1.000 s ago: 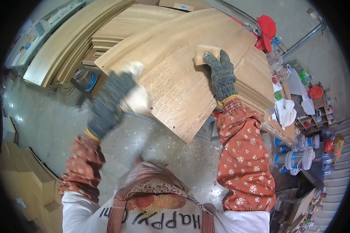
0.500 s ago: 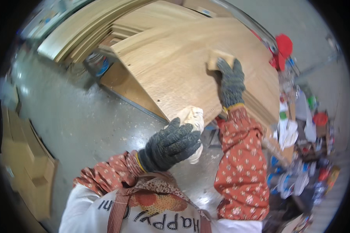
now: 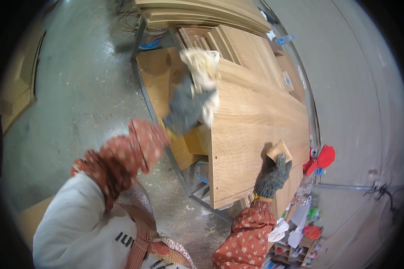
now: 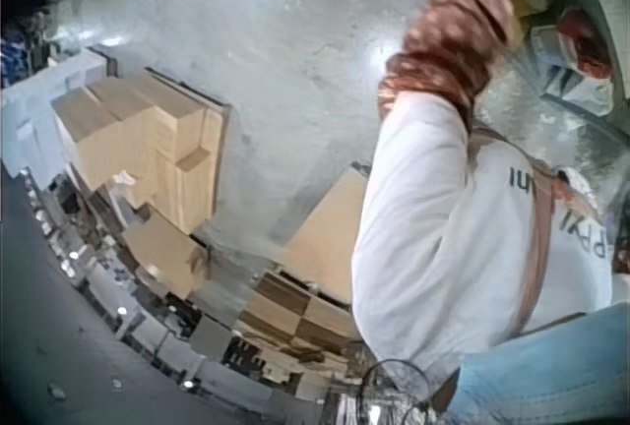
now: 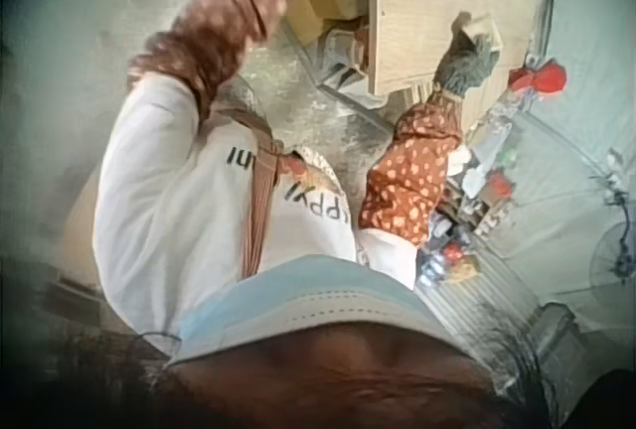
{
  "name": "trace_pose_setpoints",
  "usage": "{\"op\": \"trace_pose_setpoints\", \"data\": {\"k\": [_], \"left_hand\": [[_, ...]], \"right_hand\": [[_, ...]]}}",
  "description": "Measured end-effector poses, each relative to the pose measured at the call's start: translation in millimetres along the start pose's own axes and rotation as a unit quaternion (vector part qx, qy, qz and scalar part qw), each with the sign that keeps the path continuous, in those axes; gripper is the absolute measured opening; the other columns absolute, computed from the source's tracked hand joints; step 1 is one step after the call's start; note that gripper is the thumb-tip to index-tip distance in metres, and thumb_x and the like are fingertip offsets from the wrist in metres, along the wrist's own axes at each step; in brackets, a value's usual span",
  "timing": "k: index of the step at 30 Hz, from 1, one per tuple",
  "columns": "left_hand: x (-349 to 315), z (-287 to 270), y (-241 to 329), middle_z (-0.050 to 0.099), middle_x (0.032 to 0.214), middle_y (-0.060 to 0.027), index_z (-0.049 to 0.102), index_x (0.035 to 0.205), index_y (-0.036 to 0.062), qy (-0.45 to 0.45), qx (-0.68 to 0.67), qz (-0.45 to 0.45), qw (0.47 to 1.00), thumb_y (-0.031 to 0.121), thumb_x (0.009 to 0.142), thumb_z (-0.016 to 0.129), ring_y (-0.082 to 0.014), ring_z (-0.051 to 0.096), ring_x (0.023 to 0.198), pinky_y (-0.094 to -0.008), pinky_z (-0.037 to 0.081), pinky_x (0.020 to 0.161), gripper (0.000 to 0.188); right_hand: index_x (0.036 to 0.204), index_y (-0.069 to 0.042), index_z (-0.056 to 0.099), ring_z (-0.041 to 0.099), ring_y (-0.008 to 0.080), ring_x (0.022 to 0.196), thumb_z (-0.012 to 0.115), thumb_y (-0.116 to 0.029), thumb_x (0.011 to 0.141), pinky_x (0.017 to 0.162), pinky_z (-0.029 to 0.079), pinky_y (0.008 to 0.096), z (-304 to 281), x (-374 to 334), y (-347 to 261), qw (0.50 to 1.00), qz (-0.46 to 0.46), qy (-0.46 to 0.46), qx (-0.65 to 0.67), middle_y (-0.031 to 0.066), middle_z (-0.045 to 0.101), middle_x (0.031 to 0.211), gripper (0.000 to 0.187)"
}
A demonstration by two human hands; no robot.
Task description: The person sands and wipes wooden panels using a sanding block and a cloth, then stacks them on the table.
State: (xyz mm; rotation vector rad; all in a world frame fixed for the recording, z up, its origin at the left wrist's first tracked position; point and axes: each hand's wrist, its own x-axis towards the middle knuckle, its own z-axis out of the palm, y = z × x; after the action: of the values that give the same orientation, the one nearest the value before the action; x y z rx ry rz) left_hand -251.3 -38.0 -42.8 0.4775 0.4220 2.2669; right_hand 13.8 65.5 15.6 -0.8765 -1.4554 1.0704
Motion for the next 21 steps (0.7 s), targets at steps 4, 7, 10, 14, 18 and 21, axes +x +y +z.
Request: {"op": "trace_pose_setpoints", "data": {"k": [4, 7, 10, 14, 18, 21], "left_hand": [[-92.1, 4.2, -24.2, 0.058, 0.097, -0.0117, 0.049, 0.106, 0.0029, 0.073, 0.127, -0.158, 0.977, 0.006, 0.086, 0.056, -0.0165, 0.059, 0.093, -0.0308, 0.05, 0.073, 0.021], [-140.5, 20.5, -33.0, 0.061, 0.09, -0.0089, 0.055, 0.102, 0.0018, 0.092, 0.292, 0.085, 0.948, 0.008, 0.088, 0.055, -0.0175, 0.06, 0.084, -0.0298, 0.048, 0.072, 0.015], [-124.9, 11.1, -42.3, 0.059, 0.098, -0.0086, 0.054, 0.107, 0.0015, 0.057, 0.255, 0.125, 0.957, 0.007, 0.086, 0.056, -0.0177, 0.056, 0.092, -0.0324, 0.045, 0.081, 0.022], [-79.8, -6.0, -38.9, 0.046, 0.079, 0.0006, 0.049, 0.11, 0.0081, -0.021, -0.352, -0.207, 0.912, 0.017, 0.084, 0.063, -0.0143, 0.051, 0.073, -0.0264, 0.047, 0.059, 0.031], [-15.2, -33.0, -66.6, 0.054, 0.087, -0.0048, 0.05, 0.107, 0.0048, -0.151, -0.469, -0.056, 0.869, 0.019, 0.08, 0.068, -0.0172, 0.057, 0.074, -0.0269, 0.05, 0.058, 0.035], [33.4, -28.8, -31.3, 0.057, 0.089, -0.0082, 0.052, 0.108, 0.0046, 0.082, 0.09, 0.107, 0.987, 0.016, 0.08, 0.068, -0.0203, 0.06, 0.077, -0.0299, 0.053, 0.059, 0.034]], "right_hand": [[0.117, -0.002, 0.05, 0.054, 0.0219, 0.103, 0.056, -0.02, 0.086, 0.09, 0.045, 0.0341, 11.3, -7.2, -6.3, 0.999, 0.046, 0.019, 0.017, 0.0105, 0.055, 0.112, 0.036], [0.12, -0.002, 0.048, 0.054, 0.0235, 0.103, 0.056, -0.018, 0.086, 0.092, 0.045, 0.0349, 27.4, -14.9, -18.7, 0.998, 0.051, 0.027, 0.027, 0.0115, 0.054, 0.115, 0.038], [0.121, -0.003, 0.048, 0.054, 0.0233, 0.105, 0.057, -0.021, 0.085, 0.091, 0.046, 0.0351, 27.5, -21.1, -30.3, 0.997, 0.076, 0.027, 0.019, 0.0108, 0.053, 0.117, 0.041], [0.12, -0.004, 0.048, 0.054, 0.0225, 0.104, 0.058, -0.023, 0.085, 0.09, 0.045, 0.0342, 17.4, -16.5, -13.5, 0.998, 0.057, -0.001, 0.026, 0.0102, 0.053, 0.116, 0.041], [0.119, -0.005, 0.049, 0.054, 0.0216, 0.102, 0.059, -0.023, 0.085, 0.089, 0.045, 0.0337, 8.5, -8.7, -14.8, 0.999, 0.048, 0.02, -0.007, 0.0094, 0.054, 0.114, 0.04], [0.118, -0.006, 0.05, 0.053, 0.0211, 0.102, 0.059, -0.023, 0.085, 0.089, 0.044, 0.0335, 5.6, -6.1, -5.9, 0.998, 0.052, 0.03, -0.017, 0.0089, 0.054, 0.113, 0.039]]}}
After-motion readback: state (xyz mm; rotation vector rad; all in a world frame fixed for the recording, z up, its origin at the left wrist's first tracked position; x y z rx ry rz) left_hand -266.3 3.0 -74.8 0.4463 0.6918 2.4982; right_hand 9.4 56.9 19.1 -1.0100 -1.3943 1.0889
